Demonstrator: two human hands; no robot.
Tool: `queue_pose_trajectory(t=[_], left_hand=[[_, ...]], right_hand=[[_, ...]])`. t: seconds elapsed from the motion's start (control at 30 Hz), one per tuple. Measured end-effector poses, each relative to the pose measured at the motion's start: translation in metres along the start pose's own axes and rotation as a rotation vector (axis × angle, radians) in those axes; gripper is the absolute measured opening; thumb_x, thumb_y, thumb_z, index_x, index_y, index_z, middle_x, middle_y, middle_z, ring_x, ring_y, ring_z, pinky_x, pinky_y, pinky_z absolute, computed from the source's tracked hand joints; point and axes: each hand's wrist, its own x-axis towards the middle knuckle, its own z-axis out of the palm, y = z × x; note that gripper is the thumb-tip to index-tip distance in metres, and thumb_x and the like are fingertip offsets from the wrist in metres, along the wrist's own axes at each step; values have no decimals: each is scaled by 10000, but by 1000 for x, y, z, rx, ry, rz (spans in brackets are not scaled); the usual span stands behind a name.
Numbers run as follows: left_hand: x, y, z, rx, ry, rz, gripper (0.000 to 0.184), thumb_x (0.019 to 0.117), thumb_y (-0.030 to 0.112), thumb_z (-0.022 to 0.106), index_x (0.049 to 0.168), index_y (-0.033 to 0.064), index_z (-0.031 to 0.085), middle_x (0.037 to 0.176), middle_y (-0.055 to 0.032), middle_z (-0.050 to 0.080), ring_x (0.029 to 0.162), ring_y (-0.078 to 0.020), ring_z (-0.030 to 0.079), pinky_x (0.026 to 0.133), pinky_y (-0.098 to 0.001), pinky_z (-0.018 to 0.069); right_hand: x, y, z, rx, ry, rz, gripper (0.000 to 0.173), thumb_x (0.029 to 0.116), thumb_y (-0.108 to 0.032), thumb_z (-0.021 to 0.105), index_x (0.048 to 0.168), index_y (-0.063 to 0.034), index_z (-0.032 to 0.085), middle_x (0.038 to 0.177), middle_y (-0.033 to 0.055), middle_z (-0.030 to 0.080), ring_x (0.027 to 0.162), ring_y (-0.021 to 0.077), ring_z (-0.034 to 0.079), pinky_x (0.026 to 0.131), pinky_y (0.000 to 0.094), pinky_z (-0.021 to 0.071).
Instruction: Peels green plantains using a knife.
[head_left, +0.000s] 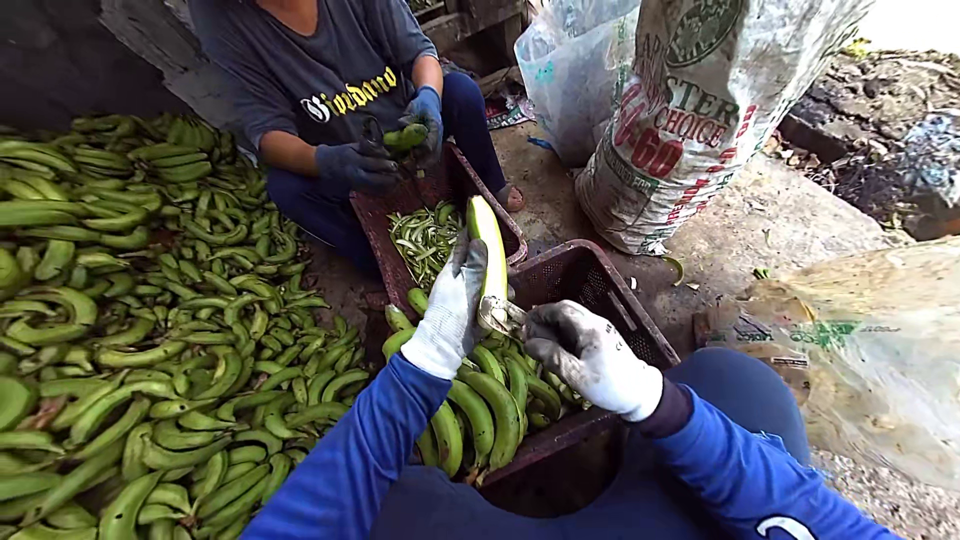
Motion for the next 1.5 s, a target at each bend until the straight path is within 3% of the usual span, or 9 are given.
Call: queue_pose_trajectory(t=[0.17,0.33,0.47,0.67,0.87,1.03,1.1,1.2,1.5], left_hand=[[-16,14,-5,139,-329,-73,517,1077,452,434,1566,291,383,1086,-74,685,826,-168,687,693,-340,613],[-18,5,-2,23,-483,-269,567,1009,556,541,1423,170,521,1054,-138,712,844,-225,718,726,-358,623],[-2,-8,-2,-210,-286,-136,479,1051,362,549,1475,166,445,1237,-162,689,1016,-279,718,830,-413,618],[6,-10,-11,-371,43,-56,390,1063,366,539,1378,139,504,1233,-94,657,1116,-213,660,947,-434,569],[-11,16,-7,40,-320,-217,448,1071,318,492,1500,199,440,1128,-151,687,900,-247,709,754,-399,624],[-15,16,0,157,-570,-341,578,994,471,573,1500,219,452,1059,-134,711,816,-216,720,691,-356,620],[-11,9,4,28,-481,-282,628,978,459,610,1502,193,386,1028,-164,686,780,-254,711,659,-381,626],[1,-7,-3,-236,-219,-170,487,1038,366,572,1469,188,433,1225,-148,666,1002,-282,698,821,-461,607],[3,8,-15,-640,28,-101,356,1108,371,380,1265,103,555,1200,-99,657,1118,-224,657,964,-414,557]], right_hand=[[22,20,-16,-194,217,-80,362,975,-395,681,1227,-137,719,1110,41,696,1026,155,666,902,411,581],[47,34,-64,-140,549,172,433,1035,-480,563,1298,-149,661,1138,37,709,1003,124,683,900,397,572],[21,14,-48,-76,434,145,422,998,-449,631,1296,-152,595,994,22,687,773,125,664,665,391,591],[5,12,-4,-149,156,20,417,950,-476,690,1223,-161,697,1111,19,672,949,117,660,825,388,593],[30,25,-30,-235,174,-77,392,990,-435,654,1262,-158,714,1150,30,687,1003,137,671,863,400,596],[53,46,-61,-299,201,209,396,1040,-515,500,1235,-257,728,1169,-27,734,1095,131,682,973,496,545],[45,37,-59,-247,284,209,385,1014,-509,566,1233,-227,709,1115,-6,728,997,137,692,880,482,572],[29,25,-42,-173,348,113,439,971,-499,655,1266,-174,661,1078,15,715,894,122,694,786,422,609],[14,20,7,-218,272,-37,446,939,-478,700,1218,-131,697,1123,47,677,989,153,665,847,407,588]])
